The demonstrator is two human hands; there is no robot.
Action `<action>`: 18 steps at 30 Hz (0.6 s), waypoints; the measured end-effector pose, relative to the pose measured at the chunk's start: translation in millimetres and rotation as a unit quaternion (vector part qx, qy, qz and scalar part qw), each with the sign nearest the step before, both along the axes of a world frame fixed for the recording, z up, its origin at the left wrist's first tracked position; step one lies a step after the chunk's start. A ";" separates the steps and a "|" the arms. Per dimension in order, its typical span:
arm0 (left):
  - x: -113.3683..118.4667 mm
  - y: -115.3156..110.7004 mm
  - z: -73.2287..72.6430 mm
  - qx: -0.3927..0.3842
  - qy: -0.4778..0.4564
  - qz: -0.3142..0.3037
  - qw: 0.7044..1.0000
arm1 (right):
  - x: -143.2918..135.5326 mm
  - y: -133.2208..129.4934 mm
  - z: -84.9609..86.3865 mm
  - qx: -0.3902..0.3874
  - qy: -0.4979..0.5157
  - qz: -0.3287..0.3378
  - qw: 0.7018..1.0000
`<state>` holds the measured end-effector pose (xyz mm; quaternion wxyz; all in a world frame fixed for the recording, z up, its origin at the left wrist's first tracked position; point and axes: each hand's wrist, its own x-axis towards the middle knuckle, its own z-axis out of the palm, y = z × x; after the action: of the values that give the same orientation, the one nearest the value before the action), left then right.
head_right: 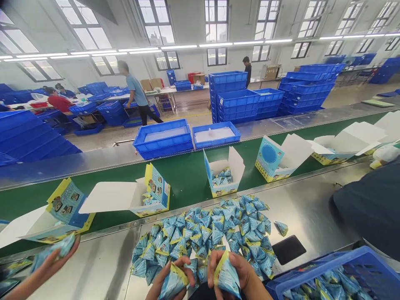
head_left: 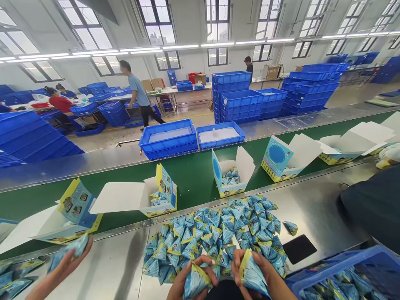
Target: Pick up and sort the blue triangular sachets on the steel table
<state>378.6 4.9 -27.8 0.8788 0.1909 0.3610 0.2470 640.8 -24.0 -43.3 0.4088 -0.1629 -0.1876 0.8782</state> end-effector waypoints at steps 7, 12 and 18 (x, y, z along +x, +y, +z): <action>42.5 5.2 -15.9 0.021 -0.051 -0.022 0.998 | 44.5 -5.3 -22.8 -0.041 -0.014 -0.016 0.999; 69.5 9.8 -25.6 -0.004 -0.059 -0.006 0.998 | 68.9 -2.6 -34.0 -0.074 0.012 -0.073 0.994; 119.2 25.7 -67.5 -0.109 -0.003 0.080 0.991 | 105.0 16.8 -38.7 -0.074 -0.116 -0.048 0.989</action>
<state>497.8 30.6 -95.4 0.8730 0.0636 0.3970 0.2759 745.8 -7.2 -82.0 0.4123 -0.3022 -0.1599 0.8445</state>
